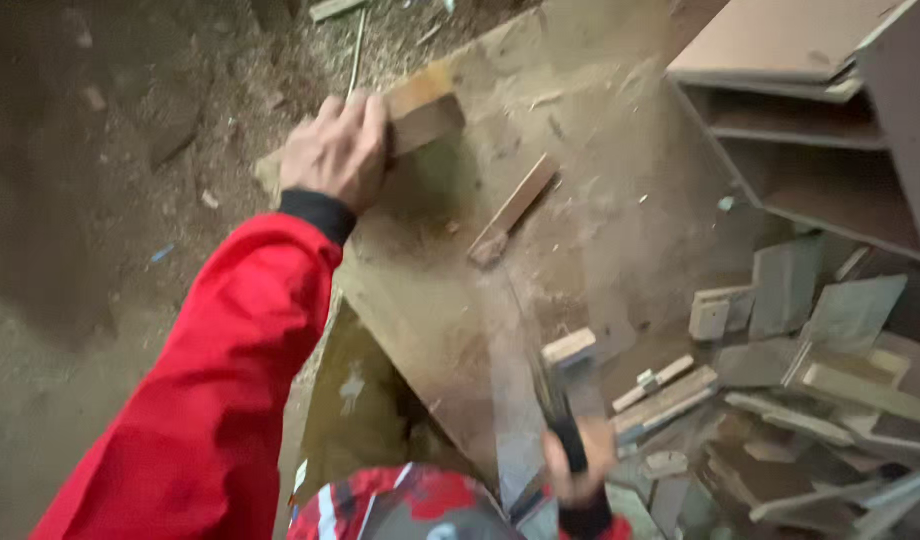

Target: The person saws a small wooden block on a workbench using a hand saw, then uses a hammer to drive nails into the block. The workspace is cluttered with wood scraps and tools.

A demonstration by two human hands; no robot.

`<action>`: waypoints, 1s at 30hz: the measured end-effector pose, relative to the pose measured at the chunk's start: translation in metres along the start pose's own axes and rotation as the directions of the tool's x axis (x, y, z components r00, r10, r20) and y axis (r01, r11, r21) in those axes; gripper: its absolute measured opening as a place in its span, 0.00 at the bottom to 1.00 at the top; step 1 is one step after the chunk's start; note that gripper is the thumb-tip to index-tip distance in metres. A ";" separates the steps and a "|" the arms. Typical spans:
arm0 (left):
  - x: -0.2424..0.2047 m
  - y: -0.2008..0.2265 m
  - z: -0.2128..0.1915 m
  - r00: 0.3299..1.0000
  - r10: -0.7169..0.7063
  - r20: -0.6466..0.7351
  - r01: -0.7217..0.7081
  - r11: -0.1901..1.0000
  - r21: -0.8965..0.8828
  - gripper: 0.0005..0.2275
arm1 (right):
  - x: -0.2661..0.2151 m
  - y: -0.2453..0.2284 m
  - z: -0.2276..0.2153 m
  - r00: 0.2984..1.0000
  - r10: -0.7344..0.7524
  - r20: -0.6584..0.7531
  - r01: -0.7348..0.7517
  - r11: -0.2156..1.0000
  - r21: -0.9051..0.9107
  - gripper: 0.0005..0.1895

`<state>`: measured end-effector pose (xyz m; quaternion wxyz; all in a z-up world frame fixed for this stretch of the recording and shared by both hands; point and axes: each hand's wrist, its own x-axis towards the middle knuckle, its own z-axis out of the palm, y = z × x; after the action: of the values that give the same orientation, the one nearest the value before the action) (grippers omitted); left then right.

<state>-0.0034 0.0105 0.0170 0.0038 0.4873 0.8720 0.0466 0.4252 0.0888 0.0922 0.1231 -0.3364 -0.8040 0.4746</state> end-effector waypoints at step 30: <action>0.010 0.001 -0.010 0.981 0.194 0.023 -0.189 0.972 -0.140 0.16 | 0.100 -0.045 0.049 0.994 0.077 0.076 -0.089 0.983 0.159 0.13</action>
<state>-0.0087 0.0188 0.0273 0.0489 0.5685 0.8154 0.0976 0.3062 0.1064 0.0927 0.1022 -0.3419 -0.7518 0.5546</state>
